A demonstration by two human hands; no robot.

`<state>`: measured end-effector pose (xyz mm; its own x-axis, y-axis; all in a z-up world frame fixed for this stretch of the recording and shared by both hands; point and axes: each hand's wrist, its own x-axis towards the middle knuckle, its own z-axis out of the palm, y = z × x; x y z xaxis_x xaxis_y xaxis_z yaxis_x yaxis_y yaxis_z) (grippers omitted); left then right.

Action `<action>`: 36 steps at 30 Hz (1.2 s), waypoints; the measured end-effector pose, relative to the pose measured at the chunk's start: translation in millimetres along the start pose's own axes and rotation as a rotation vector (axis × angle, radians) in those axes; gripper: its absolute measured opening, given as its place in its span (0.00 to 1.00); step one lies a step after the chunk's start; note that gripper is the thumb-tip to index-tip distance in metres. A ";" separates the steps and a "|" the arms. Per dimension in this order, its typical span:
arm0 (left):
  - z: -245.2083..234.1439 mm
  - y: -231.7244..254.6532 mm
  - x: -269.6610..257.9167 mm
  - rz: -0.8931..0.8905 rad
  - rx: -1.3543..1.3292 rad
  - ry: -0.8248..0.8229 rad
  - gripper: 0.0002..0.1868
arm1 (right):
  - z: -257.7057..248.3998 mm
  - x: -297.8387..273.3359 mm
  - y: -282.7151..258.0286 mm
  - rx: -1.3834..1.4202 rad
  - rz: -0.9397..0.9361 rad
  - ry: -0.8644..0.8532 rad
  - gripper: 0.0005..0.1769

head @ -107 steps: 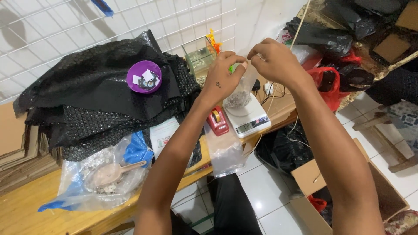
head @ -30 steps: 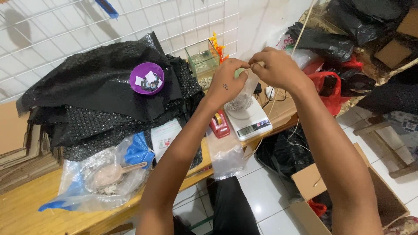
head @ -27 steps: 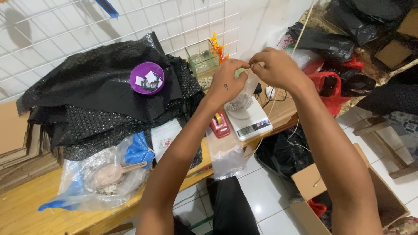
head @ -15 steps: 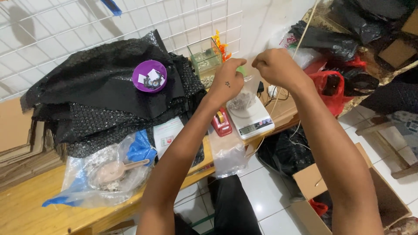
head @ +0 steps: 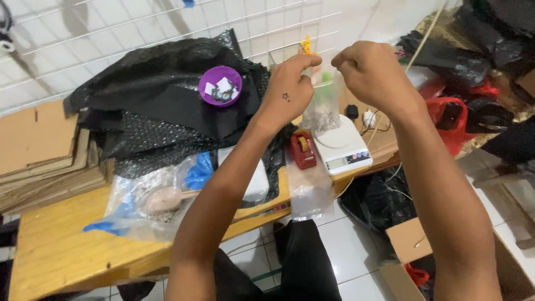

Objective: Scooping small items into a plastic bag and weighing them on a digital scale for packaging.

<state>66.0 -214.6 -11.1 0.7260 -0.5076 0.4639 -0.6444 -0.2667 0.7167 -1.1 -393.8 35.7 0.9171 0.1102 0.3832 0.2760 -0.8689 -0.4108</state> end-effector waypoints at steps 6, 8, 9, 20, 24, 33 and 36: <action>-67.8 21.3 -41.4 -0.109 -0.001 -0.043 0.25 | 32.1 14.2 -29.1 0.013 -0.116 0.009 0.22; -89.5 25.5 -56.7 -0.191 0.015 -0.087 0.24 | 42.1 16.5 -51.4 0.063 -0.132 -0.012 0.22; -100.6 27.3 -65.0 -0.265 0.024 -0.142 0.23 | 47.7 17.5 -63.1 0.106 -0.137 -0.027 0.21; -191.1 26.9 -148.5 -0.455 -0.006 0.080 0.26 | 96.0 21.0 -179.1 0.219 -0.393 -0.101 0.24; -215.7 10.7 -171.9 -0.488 0.048 0.181 0.26 | 118.5 17.0 -196.2 0.339 -0.604 -0.109 0.27; -267.8 14.2 -225.6 -0.685 0.081 0.358 0.26 | 216.2 -9.3 -204.9 0.449 -0.388 -0.446 0.06; -269.4 -14.7 -232.3 -0.643 0.105 0.367 0.26 | 295.4 -21.7 -197.6 0.083 -0.310 -0.684 0.13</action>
<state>-28.4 127.9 10.9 0.9890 0.0757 0.1271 -0.0719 -0.5049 0.8602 9.4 -81.9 -135.8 0.7608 0.6418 -0.0968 0.5461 -0.7135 -0.4389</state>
